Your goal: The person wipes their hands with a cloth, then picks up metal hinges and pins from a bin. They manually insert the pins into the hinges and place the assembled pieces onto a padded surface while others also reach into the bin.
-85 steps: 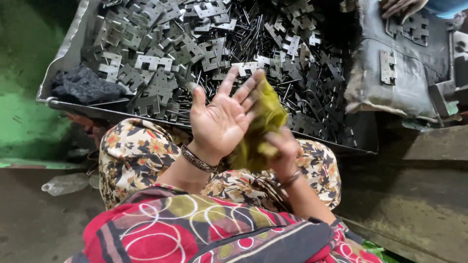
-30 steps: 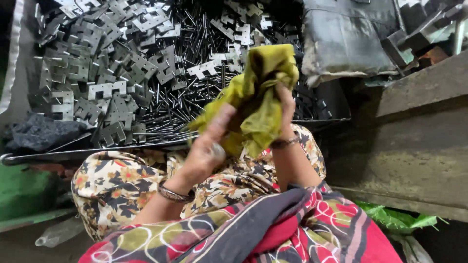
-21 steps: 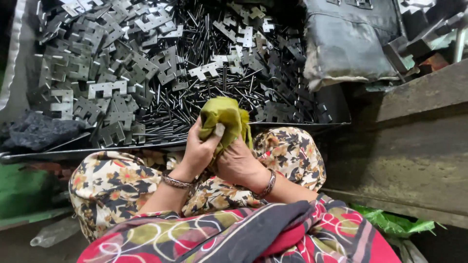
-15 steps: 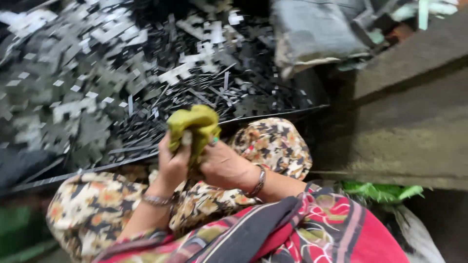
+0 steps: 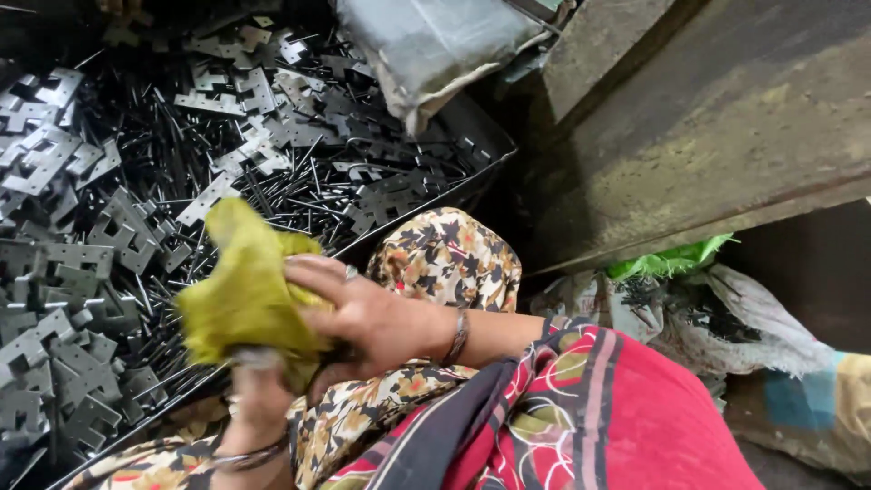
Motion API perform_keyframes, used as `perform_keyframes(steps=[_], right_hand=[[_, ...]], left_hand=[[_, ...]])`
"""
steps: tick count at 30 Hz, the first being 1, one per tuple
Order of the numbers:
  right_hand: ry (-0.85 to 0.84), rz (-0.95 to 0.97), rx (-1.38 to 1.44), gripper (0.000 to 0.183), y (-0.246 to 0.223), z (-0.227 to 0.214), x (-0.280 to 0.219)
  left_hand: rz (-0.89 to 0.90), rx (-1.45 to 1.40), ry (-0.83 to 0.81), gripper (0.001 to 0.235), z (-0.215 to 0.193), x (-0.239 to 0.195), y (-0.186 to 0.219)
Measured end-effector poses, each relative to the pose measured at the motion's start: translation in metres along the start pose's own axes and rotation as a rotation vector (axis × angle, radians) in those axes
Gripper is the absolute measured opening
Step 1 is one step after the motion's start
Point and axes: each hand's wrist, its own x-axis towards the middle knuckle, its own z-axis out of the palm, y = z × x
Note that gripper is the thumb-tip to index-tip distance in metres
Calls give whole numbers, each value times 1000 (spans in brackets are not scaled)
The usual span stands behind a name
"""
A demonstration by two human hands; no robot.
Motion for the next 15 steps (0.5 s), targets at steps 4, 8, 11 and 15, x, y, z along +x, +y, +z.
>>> perform_keyframes(steps=[4,8,11,15], right_hand=[[-128,46,-246,67,49,-11,-52],[131,403,-235,57,58,-69,-65],[263,311,-636,42,106,-126,-89],[145,224,-1202,38,169,-191,-120]], left_hand=[[-239,-116,-223,79,4,1,-39],[-199,495,-499,75,49,26,8],[-346,572,-522,61,43,26,16],[-454,469,-373,55,17,27,19]])
